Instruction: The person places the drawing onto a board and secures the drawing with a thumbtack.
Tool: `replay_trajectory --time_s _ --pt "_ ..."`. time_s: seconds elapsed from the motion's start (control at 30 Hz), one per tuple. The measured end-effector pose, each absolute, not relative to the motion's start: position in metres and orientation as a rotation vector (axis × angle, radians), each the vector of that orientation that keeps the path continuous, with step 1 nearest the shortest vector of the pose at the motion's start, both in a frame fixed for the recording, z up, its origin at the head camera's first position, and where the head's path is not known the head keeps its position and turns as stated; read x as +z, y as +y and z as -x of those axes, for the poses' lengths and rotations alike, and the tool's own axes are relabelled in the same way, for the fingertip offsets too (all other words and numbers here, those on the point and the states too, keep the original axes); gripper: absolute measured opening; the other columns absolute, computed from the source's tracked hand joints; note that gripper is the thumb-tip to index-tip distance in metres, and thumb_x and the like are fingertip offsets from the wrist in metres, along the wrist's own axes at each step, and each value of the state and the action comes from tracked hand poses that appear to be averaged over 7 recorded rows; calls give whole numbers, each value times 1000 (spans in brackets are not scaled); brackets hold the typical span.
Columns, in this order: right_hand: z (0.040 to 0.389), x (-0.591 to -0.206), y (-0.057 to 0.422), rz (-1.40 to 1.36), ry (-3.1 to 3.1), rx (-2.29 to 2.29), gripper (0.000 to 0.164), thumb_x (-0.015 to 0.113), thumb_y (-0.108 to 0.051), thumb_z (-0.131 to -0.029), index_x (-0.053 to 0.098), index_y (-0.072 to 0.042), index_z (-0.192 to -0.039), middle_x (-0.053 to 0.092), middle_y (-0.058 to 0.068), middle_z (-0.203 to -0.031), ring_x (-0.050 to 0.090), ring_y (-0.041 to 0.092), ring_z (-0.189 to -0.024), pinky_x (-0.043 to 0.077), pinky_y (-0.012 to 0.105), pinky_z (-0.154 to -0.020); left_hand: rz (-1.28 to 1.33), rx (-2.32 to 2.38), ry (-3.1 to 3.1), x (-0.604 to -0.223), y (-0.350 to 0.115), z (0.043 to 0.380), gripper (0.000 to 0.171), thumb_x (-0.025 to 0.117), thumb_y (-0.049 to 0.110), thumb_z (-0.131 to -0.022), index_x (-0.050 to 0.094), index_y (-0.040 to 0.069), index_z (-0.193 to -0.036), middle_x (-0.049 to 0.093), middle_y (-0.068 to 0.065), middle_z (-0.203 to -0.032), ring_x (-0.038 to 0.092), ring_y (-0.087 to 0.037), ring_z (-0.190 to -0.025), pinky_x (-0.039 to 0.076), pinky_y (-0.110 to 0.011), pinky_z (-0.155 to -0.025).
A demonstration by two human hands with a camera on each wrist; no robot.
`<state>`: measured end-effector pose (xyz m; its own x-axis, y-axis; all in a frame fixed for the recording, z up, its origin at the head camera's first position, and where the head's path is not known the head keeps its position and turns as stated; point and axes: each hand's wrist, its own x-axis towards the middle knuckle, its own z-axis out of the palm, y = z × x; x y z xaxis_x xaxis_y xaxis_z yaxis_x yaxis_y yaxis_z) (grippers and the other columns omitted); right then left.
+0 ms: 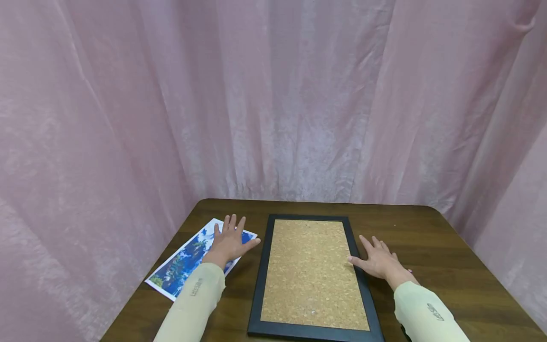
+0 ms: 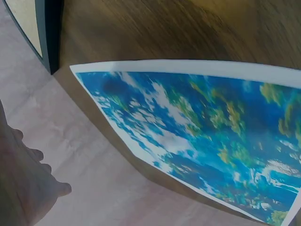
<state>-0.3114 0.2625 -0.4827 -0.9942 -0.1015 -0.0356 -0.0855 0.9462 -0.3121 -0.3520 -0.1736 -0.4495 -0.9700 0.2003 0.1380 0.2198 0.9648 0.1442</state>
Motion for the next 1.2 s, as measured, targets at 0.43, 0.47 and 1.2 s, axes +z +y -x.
replay_trajectory --time_s 0.43,0.47,1.2 --pt "306 -491 258 179 2988 -566 93 49 -68 -78 21 -8 -143 24 37 -135 24 55 -120 26 69 -85 279 -310 -3006 -454 -201 347 92 36 73 -79 14 14 -146 3 -18 -150 -7 -37 -134 -12 -60 -98" --pt "306 -492 258 180 2981 -567 93 49 -68 -78 22 -8 -143 25 37 -135 25 55 -120 27 69 -85 273 -312 -3008 -454 -202 346 93 36 74 -78 14 14 -146 2 -18 -150 -7 -37 -134 -12 -60 -98" --pt "305 -501 261 183 2972 -514 85 47 -69 -78 31 -15 -141 29 31 -136 26 53 -121 22 70 -86 190 -632 -2995 -431 -273 344 94 36 72 -80 12 9 -146 13 -22 -147 7 -43 -132 0 -65 -97"
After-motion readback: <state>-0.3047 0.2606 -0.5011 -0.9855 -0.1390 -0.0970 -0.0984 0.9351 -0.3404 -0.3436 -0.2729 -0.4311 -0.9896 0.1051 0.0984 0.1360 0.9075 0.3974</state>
